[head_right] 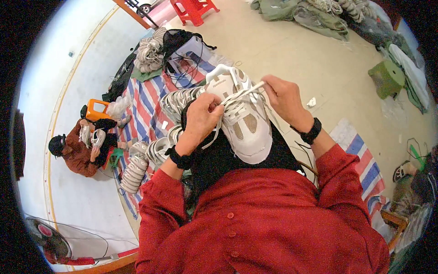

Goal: The recorder is lacing up multiple pairs of new sneakers.

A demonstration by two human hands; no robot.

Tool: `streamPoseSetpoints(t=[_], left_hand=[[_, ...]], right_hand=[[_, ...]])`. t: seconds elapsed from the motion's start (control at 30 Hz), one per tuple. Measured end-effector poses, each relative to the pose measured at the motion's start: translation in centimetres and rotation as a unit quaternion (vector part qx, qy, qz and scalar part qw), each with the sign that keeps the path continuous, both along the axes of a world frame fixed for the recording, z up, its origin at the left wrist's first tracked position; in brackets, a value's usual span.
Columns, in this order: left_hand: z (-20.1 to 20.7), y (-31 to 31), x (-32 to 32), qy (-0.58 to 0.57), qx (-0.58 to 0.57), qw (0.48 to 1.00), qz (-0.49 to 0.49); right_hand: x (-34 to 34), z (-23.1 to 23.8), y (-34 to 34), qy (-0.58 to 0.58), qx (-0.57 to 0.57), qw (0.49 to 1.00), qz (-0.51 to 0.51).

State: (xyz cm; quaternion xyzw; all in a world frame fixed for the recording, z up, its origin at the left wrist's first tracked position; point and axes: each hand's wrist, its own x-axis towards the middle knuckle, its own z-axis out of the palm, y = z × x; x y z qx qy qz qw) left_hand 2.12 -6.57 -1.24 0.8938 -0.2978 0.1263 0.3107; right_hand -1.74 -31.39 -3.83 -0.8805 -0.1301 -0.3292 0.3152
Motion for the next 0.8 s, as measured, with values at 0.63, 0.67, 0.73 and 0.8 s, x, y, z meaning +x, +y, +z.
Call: streamPoseSetpoints(t=[0.63, 0.67, 0.73, 0.8], left_hand=[[0.8, 1.1, 1.0, 0.089, -0.032, 0.995, -0.036], [0.7, 1.4, 1.0, 0.09, -0.032, 0.995, -0.036], [0.8, 2.0, 0.9, 0.064, -0.032, 0.996, -0.059], [0.9, 2.7, 1.0, 0.057, -0.027, 0.996, -0.066]], right_hand=[[1.0, 1.4, 0.1, 0.17, 0.509, 0.823, 0.184], [1.1, 1.3, -0.2, 0.197, 0.546, 0.783, 0.225], [1.0, 1.2, -0.4, 0.228, 0.542, 0.772, 0.24], [0.9, 1.0, -0.6, 0.259, 0.538, 0.761, 0.255]])
